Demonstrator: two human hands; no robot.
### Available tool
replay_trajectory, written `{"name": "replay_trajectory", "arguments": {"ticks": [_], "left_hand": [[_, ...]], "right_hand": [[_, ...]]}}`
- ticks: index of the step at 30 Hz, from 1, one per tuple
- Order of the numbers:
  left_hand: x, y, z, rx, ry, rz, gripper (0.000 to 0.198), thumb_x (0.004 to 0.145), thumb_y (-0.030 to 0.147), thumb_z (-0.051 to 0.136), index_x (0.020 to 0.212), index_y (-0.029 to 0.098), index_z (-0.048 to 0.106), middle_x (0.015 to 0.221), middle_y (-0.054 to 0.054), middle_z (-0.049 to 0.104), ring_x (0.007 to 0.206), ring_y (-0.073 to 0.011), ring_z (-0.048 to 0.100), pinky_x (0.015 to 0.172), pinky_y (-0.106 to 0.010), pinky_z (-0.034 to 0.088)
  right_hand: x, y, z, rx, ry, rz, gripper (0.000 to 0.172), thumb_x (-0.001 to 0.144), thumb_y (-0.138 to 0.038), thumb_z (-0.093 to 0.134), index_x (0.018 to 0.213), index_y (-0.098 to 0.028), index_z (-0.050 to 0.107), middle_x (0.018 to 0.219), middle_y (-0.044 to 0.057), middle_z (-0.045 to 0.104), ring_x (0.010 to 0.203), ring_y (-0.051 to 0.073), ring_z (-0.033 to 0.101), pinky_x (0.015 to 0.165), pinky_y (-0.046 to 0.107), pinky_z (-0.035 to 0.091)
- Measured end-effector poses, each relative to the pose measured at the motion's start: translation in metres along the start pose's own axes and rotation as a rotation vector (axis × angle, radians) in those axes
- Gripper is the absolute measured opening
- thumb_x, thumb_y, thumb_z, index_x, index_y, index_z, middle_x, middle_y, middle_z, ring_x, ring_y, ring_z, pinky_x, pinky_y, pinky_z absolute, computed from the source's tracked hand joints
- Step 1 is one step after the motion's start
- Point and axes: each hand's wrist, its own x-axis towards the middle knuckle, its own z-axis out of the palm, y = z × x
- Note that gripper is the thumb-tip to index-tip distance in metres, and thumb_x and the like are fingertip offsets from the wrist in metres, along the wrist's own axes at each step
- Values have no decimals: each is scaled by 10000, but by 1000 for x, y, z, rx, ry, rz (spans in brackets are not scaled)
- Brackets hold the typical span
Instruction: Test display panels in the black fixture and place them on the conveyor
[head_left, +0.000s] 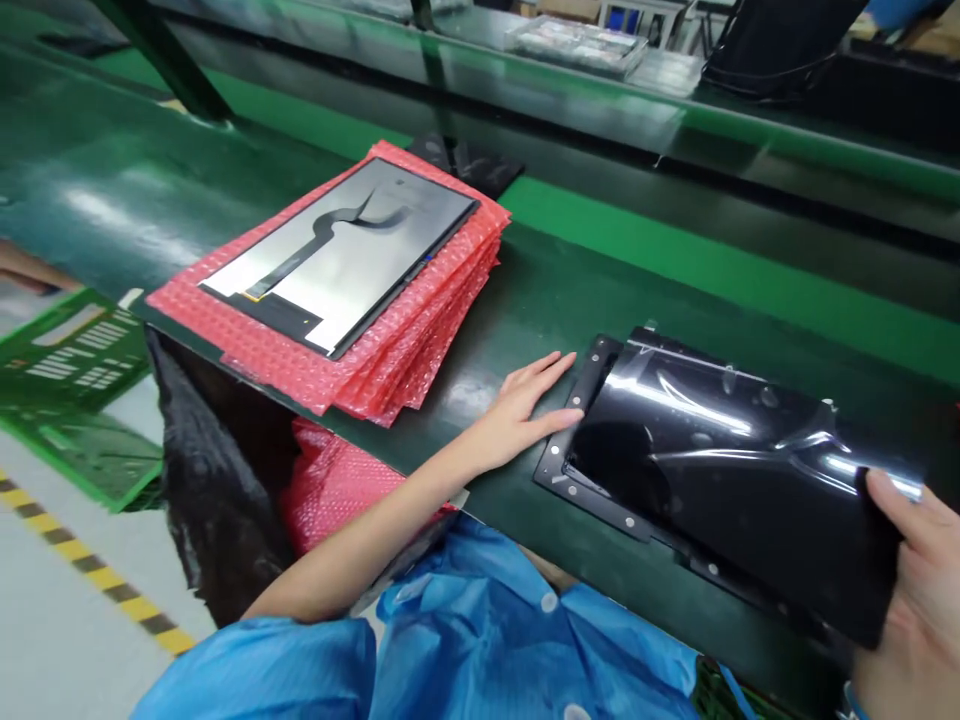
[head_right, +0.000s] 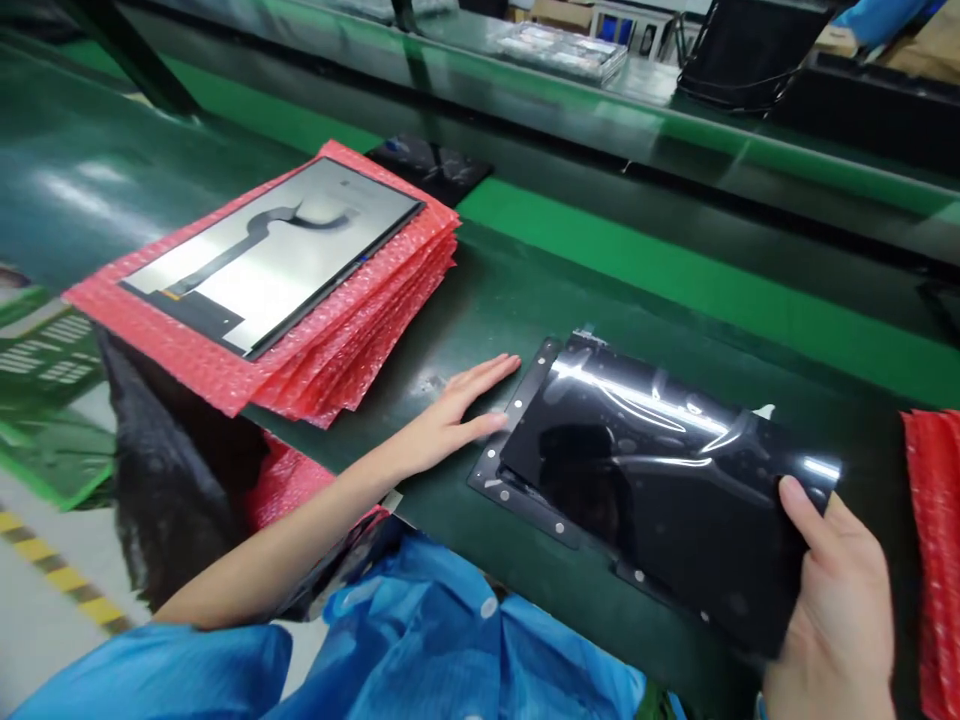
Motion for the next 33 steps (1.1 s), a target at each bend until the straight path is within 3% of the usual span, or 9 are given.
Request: {"name": "replay_trajectory", "arguments": {"ticks": [2, 4, 8, 12, 15, 20, 22, 26, 33], "left_hand": [[-1, 1, 4, 86, -51, 54, 769, 902, 576, 605, 1550, 239, 363, 1622, -115, 328, 1524, -305, 232, 1230, -496, 153], [0, 1, 7, 156, -81, 102, 807, 892, 575, 630, 1567, 259, 323, 1619, -102, 336, 1530, -306, 215, 1228, -492, 155], [3, -4, 10, 226, -96, 148, 822, 887, 562, 651, 1576, 300, 287, 1617, -86, 347, 1532, -304, 209, 1222, -500, 156], [4, -7, 12, 248, -95, 168, 833, 878, 563, 663, 1573, 280, 301, 1615, -102, 346, 1535, -310, 198, 1225, -502, 147], [4, -5, 13, 273, -102, 158, 836, 879, 582, 650, 1568, 247, 314, 1615, -106, 346, 1538, -299, 189, 1229, -500, 150], [3, -2, 13, 326, -100, 140, 778, 892, 572, 644, 1556, 320, 327, 1622, -68, 332, 1539, -282, 196, 1220, -515, 186], [3, -1, 13, 340, -97, 137, 750, 894, 561, 649, 1544, 336, 350, 1619, -65, 338, 1535, -284, 209, 1215, -521, 199], [3, -1, 14, 362, -94, 149, 696, 902, 545, 646, 1518, 325, 406, 1615, -67, 350, 1535, -284, 211, 1210, -528, 212], [4, 1, 15, 375, -91, 157, 659, 902, 509, 662, 1491, 298, 455, 1608, -81, 362, 1535, -281, 211, 1204, -524, 232]], "right_hand": [[-5, -1, 1, 139, 28, 254, 113, 731, -446, 798, 720, -336, 771, 675, 88, 716, 774, 405, 710, 686, 497, 623], [-10, -1, 1, 158, 31, 346, 109, 714, -452, 804, 779, -368, 779, 710, 79, 726, 819, 405, 705, 679, 489, 626], [-19, 4, -5, 53, -29, 272, 97, 829, -441, 719, 914, -431, 765, 854, 31, 754, 1057, 350, 652, 730, 432, 637], [-21, 3, -5, -11, 88, 300, 140, 779, -418, 773, 910, -461, 750, 930, -32, 754, 1322, 288, 456, 861, 392, 613], [-20, -8, 1, -29, 109, 348, 112, 752, -455, 789, 855, -440, 747, 884, -20, 754, 1351, 305, 439, 938, 448, 583], [-22, -33, 8, -26, 55, 424, 148, 742, -435, 813, 861, -465, 730, 875, -48, 747, 1458, 275, 277, 1224, 512, 307], [-22, -38, 9, -17, 46, 433, 150, 734, -450, 817, 855, -470, 731, 866, -38, 746, 1467, 279, 257, 1244, 522, 245], [-22, -36, 7, -30, 26, 447, 153, 737, -507, 800, 874, -485, 735, 855, -16, 745, 1469, 285, 257, 1226, 541, 251], [-18, -20, 2, -127, 89, 397, 170, 653, -554, 809, 783, -483, 725, 1039, -32, 738, 1433, 366, 310, 1183, 604, 280]]}}
